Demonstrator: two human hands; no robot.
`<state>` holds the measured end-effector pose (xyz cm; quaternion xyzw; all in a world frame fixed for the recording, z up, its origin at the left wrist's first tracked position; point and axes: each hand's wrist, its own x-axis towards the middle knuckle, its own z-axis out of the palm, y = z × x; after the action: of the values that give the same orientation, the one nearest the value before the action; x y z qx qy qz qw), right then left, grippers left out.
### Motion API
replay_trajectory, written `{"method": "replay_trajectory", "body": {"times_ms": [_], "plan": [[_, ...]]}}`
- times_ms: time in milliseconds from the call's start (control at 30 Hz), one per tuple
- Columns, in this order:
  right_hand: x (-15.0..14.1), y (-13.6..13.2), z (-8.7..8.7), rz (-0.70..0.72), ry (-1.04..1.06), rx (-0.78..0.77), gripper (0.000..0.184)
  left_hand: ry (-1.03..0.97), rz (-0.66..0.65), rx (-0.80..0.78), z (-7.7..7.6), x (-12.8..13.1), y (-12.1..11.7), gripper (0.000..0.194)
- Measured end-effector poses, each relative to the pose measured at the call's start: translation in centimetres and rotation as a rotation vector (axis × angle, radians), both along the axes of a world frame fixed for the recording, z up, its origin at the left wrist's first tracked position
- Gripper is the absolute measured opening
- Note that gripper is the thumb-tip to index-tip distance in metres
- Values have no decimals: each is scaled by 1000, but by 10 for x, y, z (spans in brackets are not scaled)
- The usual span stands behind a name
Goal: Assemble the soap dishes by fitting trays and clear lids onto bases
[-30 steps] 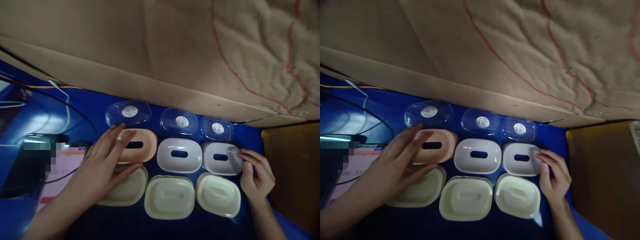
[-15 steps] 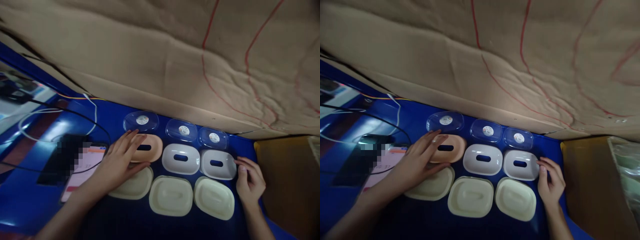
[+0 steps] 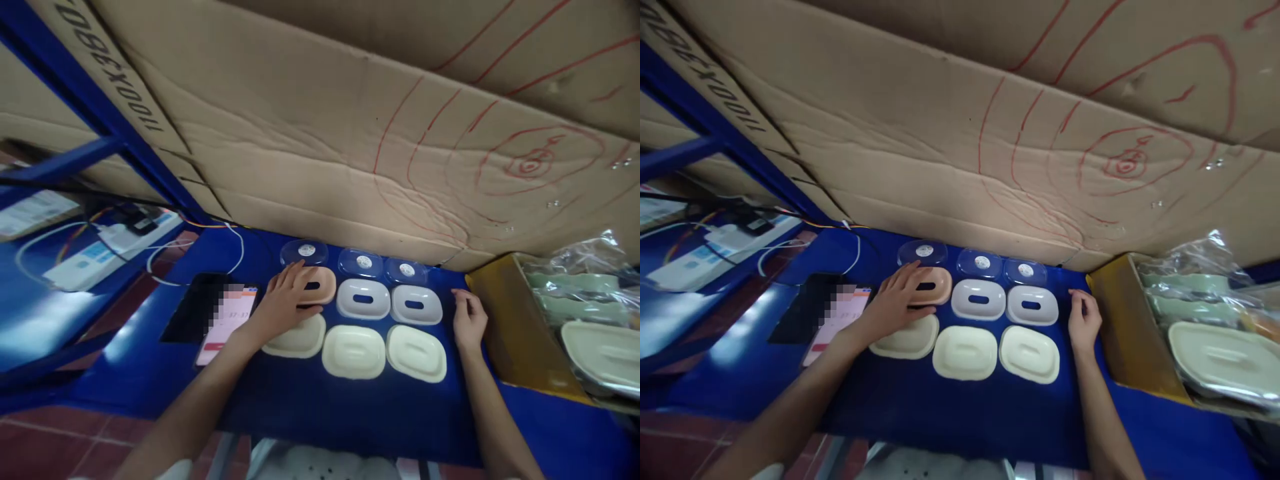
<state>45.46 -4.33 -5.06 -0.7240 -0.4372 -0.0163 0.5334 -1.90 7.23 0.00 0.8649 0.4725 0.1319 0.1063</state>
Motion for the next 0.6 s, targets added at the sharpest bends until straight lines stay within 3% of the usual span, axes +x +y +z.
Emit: {"method": "replay_trajectory", "body": {"times_ms": [233, 600], "plan": [[10, 3, -8, -22, 40, -5, 47, 1, -42, 10, 7, 11, -11, 68], [5, 4, -7, 4, 89, 55, 49, -71, 18, 51, 14, 26, -21, 73]]}}
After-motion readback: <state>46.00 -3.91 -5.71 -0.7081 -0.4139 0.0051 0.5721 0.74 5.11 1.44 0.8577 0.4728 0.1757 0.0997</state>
